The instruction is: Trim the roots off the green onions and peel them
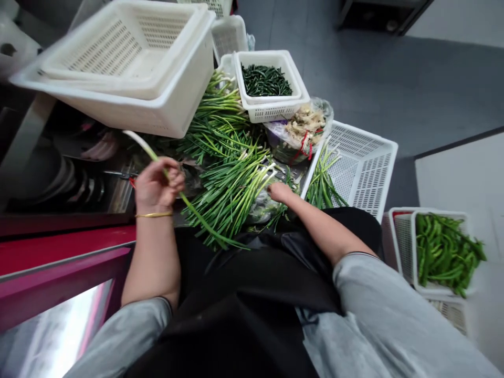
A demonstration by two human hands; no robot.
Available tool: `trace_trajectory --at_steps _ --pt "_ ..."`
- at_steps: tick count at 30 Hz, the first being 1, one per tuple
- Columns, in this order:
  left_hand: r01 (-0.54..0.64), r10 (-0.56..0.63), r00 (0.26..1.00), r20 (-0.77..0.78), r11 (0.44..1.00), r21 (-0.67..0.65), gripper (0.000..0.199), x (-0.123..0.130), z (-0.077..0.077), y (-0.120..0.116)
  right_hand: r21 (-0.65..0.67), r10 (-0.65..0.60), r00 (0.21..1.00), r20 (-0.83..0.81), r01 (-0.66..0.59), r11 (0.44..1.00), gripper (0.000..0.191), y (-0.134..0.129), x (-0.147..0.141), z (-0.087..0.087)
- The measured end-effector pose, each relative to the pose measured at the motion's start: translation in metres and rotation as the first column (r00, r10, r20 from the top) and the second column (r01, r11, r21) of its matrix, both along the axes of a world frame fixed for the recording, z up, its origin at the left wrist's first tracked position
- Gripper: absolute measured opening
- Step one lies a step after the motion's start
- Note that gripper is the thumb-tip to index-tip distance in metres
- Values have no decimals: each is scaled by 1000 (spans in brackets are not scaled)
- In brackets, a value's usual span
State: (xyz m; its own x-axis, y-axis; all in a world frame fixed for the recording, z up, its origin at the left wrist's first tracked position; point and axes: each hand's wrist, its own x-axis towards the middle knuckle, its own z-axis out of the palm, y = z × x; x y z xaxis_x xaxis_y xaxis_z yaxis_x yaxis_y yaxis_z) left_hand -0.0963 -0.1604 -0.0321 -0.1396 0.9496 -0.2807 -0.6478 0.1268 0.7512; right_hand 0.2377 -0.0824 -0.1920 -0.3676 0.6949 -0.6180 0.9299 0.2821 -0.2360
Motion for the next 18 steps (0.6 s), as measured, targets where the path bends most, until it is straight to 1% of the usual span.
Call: trace_trajectory --at_steps 1,2,4,7,9,10,12,14,16,18 --pt "26 -28 999 -27 996 -81 25 13 -7 7 3 -42 999 -13 42 999 28 12 -12 -7" --pt "17 -23 999 -46 992 -128 25 23 -12 13 -11 -84 996 -20 84 996 30 20 -24 -15" --pt "-30 21 998 -59 987 -160 25 32 -21 21 -80 -163 986 -21 161 984 33 29 -46 -35" --pt "-61 45 995 -84 979 -196 23 28 -25 24 -187 -268 963 -17 261 947 30 29 -65 -63" --pt "-16 -7 994 -109 978 -209 20 24 -28 24 -234 -329 944 -37 312 921 24 27 -68 -74" --pt "15 -43 991 -130 978 -210 18 24 -31 24 -258 -354 934 -55 329 908 22 26 -67 -76" --pt "80 -124 973 -197 972 -220 17 30 -39 25 -313 -394 912 -112 344 885 19 25 -61 -69" --pt "134 -207 933 -295 959 -248 20 43 -52 27 -353 -424 886 -189 342 871 18 21 -50 -49" --pt "184 -288 871 -399 942 -279 23 64 -67 27 -357 -443 852 -280 335 872 17 12 -40 -19" --pt "246 -354 813 -462 928 -279 26 88 -81 27 -328 -454 783 -426 334 884 18 0 -33 18"
